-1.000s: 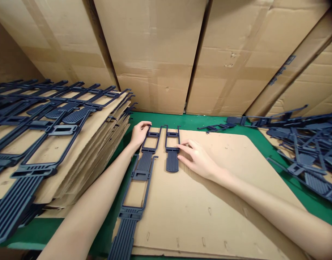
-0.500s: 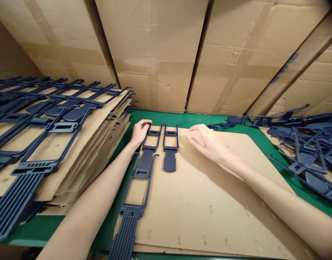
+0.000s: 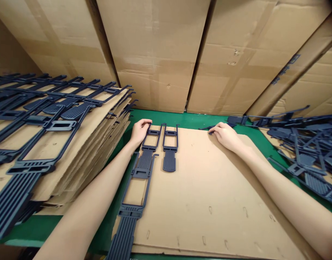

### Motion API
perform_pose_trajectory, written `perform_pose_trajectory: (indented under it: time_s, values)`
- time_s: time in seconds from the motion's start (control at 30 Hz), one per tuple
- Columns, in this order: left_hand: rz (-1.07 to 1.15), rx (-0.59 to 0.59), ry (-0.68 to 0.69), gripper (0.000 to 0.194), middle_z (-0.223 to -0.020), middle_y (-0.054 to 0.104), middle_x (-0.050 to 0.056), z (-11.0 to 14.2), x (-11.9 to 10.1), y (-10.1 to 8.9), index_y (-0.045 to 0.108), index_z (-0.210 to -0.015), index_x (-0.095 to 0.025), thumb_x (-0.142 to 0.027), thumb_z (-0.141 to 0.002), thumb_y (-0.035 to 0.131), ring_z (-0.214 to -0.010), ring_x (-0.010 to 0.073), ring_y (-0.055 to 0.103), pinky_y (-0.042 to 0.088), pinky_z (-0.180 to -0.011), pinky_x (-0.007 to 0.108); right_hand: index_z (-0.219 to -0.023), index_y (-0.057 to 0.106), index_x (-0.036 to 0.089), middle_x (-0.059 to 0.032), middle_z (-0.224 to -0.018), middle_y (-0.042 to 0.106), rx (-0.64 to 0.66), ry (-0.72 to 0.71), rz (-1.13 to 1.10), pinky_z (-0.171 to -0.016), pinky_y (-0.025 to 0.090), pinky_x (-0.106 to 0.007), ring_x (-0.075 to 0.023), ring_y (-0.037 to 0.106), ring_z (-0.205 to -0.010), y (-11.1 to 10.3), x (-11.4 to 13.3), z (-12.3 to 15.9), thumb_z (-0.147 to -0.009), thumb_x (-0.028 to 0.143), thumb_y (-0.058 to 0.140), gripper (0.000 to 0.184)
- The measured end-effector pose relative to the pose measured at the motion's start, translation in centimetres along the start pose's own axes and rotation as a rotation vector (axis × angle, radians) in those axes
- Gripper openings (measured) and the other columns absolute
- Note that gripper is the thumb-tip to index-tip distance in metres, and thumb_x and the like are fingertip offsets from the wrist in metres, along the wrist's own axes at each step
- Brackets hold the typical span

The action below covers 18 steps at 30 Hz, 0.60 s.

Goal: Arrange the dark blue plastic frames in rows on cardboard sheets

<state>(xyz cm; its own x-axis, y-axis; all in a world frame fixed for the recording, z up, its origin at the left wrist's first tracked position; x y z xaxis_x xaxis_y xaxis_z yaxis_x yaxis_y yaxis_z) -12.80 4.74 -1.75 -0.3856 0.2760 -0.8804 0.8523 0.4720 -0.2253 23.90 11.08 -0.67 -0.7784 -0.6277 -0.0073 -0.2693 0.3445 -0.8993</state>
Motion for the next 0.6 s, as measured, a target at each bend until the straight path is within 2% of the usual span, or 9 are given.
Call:
perform_pose_trajectory:
  time_s: [0.13, 0.2, 0.33, 0.4, 0.5, 0.6]
  values:
    - [-0.007, 0.002, -0.002, 0.02, -0.09, 0.07, 0.004, 0.0, 0.0, 0.0, 0.066, -0.08, -0.016, -0.015, -0.072, 0.049, -0.087, 0.0186, 0.063, 0.047, -0.086, 0.031, -0.088, 0.067, 0.013, -0.012, -0.09, 0.059, -0.014, 0.028, 0.054, -0.074, 0.044, -0.037, -0.0242, 0.054, -0.085, 0.0, 0.2, -0.1, -0.09, 0.025, 0.034, 0.035]
    - [-0.011, 0.002, -0.003, 0.019, -0.089, 0.07, 0.004, 0.0, 0.1, 0.0, 0.066, -0.08, -0.016, -0.016, -0.072, 0.049, -0.087, 0.0186, 0.063, 0.047, -0.085, 0.031, -0.089, 0.065, 0.013, -0.0126, -0.091, 0.06, -0.063, 0.053, 0.09, -0.074, 0.043, -0.038, -0.0248, 0.054, -0.086, -0.5, 0.4, -0.1, -0.091, 0.026, 0.034, 0.034]
    - [-0.017, 0.002, 0.004, 0.019, -0.089, 0.069, 0.005, 0.0, 0.1, 0.1, 0.067, -0.081, -0.015, -0.016, -0.073, 0.049, -0.087, 0.0186, 0.063, 0.047, -0.085, 0.031, -0.097, 0.062, 0.013, -0.0151, -0.093, 0.059, -0.266, 0.116, 0.123, -0.077, 0.041, -0.041, -0.027, 0.053, -0.091, -3.0, 1.6, -0.2, -0.093, 0.027, 0.028, 0.037]
    - [-0.018, 0.002, 0.007, 0.019, -0.089, 0.07, 0.005, 0.0, 0.1, 0.1, 0.067, -0.081, -0.016, -0.016, -0.073, 0.049, -0.087, 0.0182, 0.063, 0.047, -0.085, 0.031, -0.101, 0.061, 0.014, -0.0157, -0.094, 0.059, -0.302, 0.089, 0.114, -0.079, 0.04, -0.042, -0.0282, 0.052, -0.094, -4.5, 3.0, -0.4, -0.094, 0.028, 0.027, 0.037]
    - [-0.021, 0.001, 0.009, 0.019, -0.089, 0.07, 0.004, 0.0, 0.1, 0.1, 0.066, -0.08, -0.017, -0.015, -0.073, 0.049, -0.087, 0.0178, 0.062, 0.046, -0.086, 0.03, -0.098, 0.063, 0.017, -0.0136, -0.094, 0.062, -0.209, -0.034, 0.053, -0.079, 0.04, -0.041, -0.0271, 0.053, -0.094, -5.9, 5.9, -0.4, -0.094, 0.028, 0.031, 0.034]
    - [-0.019, 0.002, 0.007, 0.019, -0.089, 0.07, 0.004, 0.1, -0.1, 0.1, 0.066, -0.08, -0.016, -0.015, -0.073, 0.049, -0.087, 0.0181, 0.063, 0.047, -0.086, 0.03, -0.091, 0.066, 0.02, -0.0075, -0.089, 0.066, 0.019, -0.134, -0.062, -0.071, 0.043, -0.035, -0.0226, 0.057, -0.085, -6.5, 8.5, -0.2, -0.091, 0.029, 0.04, 0.028]
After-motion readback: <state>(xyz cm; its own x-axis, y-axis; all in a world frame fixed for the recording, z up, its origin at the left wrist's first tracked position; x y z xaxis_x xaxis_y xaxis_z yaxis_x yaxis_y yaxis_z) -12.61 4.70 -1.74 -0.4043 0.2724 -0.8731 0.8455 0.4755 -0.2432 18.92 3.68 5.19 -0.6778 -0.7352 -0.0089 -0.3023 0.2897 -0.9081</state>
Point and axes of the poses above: each hand's wrist, its own z-axis away from the middle knuckle, its own y-axis out of the palm, x = y × z, the point moved 1 cm from there along -z, towards the middle knuckle
